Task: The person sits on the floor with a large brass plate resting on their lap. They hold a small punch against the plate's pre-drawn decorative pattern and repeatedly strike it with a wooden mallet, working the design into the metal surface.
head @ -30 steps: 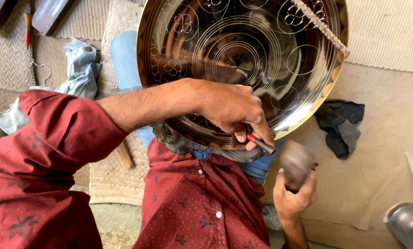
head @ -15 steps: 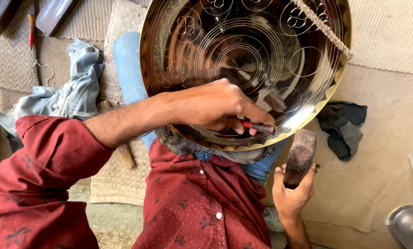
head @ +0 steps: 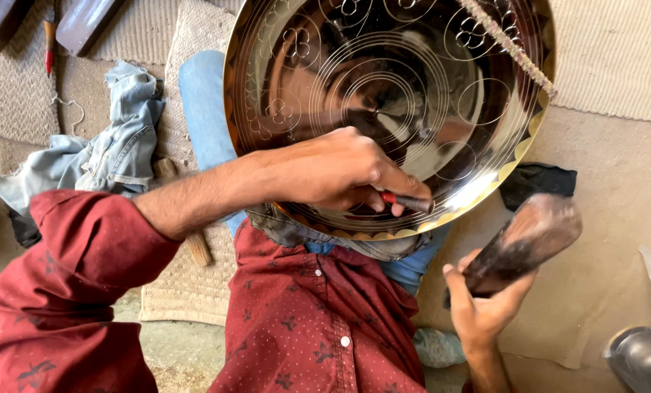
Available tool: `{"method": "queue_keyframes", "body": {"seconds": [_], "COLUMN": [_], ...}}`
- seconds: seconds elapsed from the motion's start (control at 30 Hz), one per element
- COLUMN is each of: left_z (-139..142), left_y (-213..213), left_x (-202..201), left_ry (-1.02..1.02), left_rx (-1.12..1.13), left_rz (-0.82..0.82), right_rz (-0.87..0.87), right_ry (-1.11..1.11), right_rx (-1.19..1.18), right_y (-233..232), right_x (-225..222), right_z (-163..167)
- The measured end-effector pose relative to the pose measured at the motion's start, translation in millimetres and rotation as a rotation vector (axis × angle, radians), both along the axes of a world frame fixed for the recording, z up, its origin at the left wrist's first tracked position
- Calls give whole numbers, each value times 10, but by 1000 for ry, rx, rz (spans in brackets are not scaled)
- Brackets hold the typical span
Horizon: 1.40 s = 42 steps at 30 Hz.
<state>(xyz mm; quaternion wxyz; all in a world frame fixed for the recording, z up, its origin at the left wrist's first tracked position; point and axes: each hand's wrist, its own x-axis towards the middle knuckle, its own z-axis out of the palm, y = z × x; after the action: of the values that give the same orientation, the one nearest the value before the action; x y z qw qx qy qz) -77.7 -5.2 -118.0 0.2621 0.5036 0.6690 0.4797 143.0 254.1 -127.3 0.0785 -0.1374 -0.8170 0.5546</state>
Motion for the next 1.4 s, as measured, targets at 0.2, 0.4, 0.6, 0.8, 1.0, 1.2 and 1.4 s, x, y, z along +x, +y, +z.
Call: {"method": "queue_keyframes", "body": {"seconds": [0.2, 0.4, 0.6, 0.8, 1.0, 1.2, 1.4], "left_z": [-25, 0, 119, 130, 105, 117, 121], "left_y": [-136, -127, -96, -45, -38, -46, -87], "left_x": [268, 516, 753, 863, 971, 1022, 998], "left_ry": [108, 86, 28, -126, -175, -170, -188], "left_rx": [46, 6, -38, -48, -102, -60, -114], "left_rz": [390, 687, 1031, 1235, 1345, 1360, 1320], "right_rz": [259, 440, 632, 740, 964, 1055, 1112], "right_ry": [-41, -34, -50, -149, -87, -62, -76], "right_rx": [179, 352, 540, 884, 1212, 1160, 1266], "right_y": [237, 362, 209, -8, -187, -301, -364], "right_x": [-371, -865, -1436, -1824, -2003, -2132, -2165], "right_z": [161, 484, 864, 1218, 1480, 1607, 1656]}}
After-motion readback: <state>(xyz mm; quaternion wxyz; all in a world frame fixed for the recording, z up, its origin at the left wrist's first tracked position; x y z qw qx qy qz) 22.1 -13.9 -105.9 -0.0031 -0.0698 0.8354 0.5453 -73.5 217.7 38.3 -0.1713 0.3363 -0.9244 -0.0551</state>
